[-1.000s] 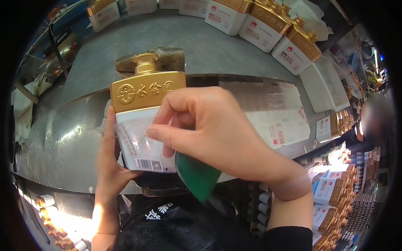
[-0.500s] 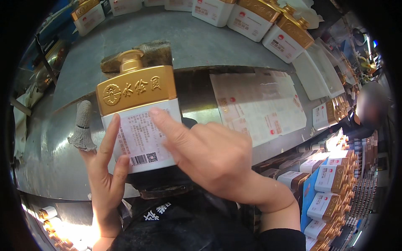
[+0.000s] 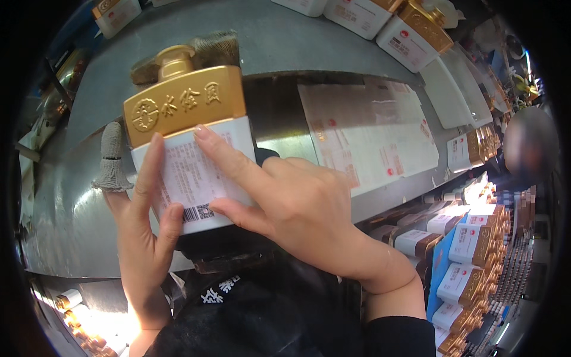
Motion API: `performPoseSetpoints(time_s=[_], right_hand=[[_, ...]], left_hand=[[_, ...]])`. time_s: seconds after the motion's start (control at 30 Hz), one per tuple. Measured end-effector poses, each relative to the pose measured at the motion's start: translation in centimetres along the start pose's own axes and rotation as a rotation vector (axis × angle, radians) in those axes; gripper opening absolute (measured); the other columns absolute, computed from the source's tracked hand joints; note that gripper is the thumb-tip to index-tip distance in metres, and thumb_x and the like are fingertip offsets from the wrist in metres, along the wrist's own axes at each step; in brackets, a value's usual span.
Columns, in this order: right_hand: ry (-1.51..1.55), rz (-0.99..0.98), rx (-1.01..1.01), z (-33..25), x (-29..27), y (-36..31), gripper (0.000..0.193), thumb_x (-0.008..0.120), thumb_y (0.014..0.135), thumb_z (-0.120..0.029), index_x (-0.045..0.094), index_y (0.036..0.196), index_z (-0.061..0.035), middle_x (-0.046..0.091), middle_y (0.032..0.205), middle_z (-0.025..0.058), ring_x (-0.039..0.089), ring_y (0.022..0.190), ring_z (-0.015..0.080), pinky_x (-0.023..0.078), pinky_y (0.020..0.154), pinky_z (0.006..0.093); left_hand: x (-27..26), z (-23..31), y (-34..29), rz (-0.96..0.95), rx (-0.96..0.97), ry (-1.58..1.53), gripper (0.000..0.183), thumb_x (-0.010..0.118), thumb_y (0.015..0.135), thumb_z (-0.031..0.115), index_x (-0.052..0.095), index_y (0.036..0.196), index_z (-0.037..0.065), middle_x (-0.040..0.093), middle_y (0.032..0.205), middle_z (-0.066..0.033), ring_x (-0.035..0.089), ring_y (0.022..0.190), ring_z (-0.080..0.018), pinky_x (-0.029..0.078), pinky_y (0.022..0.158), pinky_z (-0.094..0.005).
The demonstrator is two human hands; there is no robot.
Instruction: The person applies adhesive labels to the sides of gold and white bottles using a green plastic squeegee to smooth them out. They handle the bottles one by one, peeling the backing from the labels and pressing them onto the containers before placing the finished items on a nearby table.
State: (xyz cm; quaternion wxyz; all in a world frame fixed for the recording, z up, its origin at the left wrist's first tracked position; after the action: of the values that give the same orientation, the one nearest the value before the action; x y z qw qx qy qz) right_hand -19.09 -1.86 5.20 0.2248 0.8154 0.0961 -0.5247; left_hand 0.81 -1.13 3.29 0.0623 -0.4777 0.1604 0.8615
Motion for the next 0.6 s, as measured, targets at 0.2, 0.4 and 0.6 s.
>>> performPoseSetpoints(time_s=[0.2, 0.4, 0.6], right_hand=[[0.055, 0.041, 0.026, 0.4, -0.6, -0.2, 0.070, 0.078, 0.075, -0.024, 0.053, 0.140, -0.0130, 0.063, 0.073, 0.0091, 0.051, 0.052, 0.0185, 0.047, 0.053, 0.0306], [-0.014, -0.032, -0.034, 0.2, -0.3, 0.0, 0.069, 0.077, 0.076, -0.024, 0.052, 0.140, -0.0131, 0.056, 0.066, 0.0073, 0.051, 0.052, 0.0189, 0.046, 0.053, 0.0317], [-0.004, -0.077, -0.012, 0.0, -0.1, 0.3, 0.071, 0.076, 0.077, -0.026, 0.050, 0.141, -0.0108, 0.056, 0.066, 0.0071, 0.054, 0.054, 0.0187, 0.046, 0.054, 0.0317]], left_hand=[[-0.1, -1.3, -0.2, 0.226, -0.009, -0.329, 0.056, 0.057, 0.094, 0.036, 0.047, 0.144, 0.012, 0.034, 0.152, -0.0181, 0.020, 0.146, -0.0350, 0.013, 0.118, -0.0457], [0.3, -0.5, 0.1, 0.156, 0.015, -0.147, 0.054, 0.066, 0.085, 0.027, 0.056, 0.138, 0.022, 0.026, 0.153, -0.0234, 0.024, 0.139, -0.0386, 0.014, 0.115, -0.0450], [0.0, -0.7, 0.0, 0.174, 0.021, -0.009, 0.058, 0.065, 0.087, 0.034, 0.052, 0.141, 0.020, 0.028, 0.152, -0.0239, 0.023, 0.140, -0.0402, 0.014, 0.115, -0.0470]])
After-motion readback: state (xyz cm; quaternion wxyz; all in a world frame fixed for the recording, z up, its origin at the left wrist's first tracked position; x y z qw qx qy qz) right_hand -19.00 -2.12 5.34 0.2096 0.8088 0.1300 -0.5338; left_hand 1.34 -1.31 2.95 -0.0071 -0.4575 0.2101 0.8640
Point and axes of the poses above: each hand's wrist, its own y-axis towards the middle knuckle, its own x-axis out of the palm, z = x × y, the point moved 3 cm from there along y, towards the middle knuckle
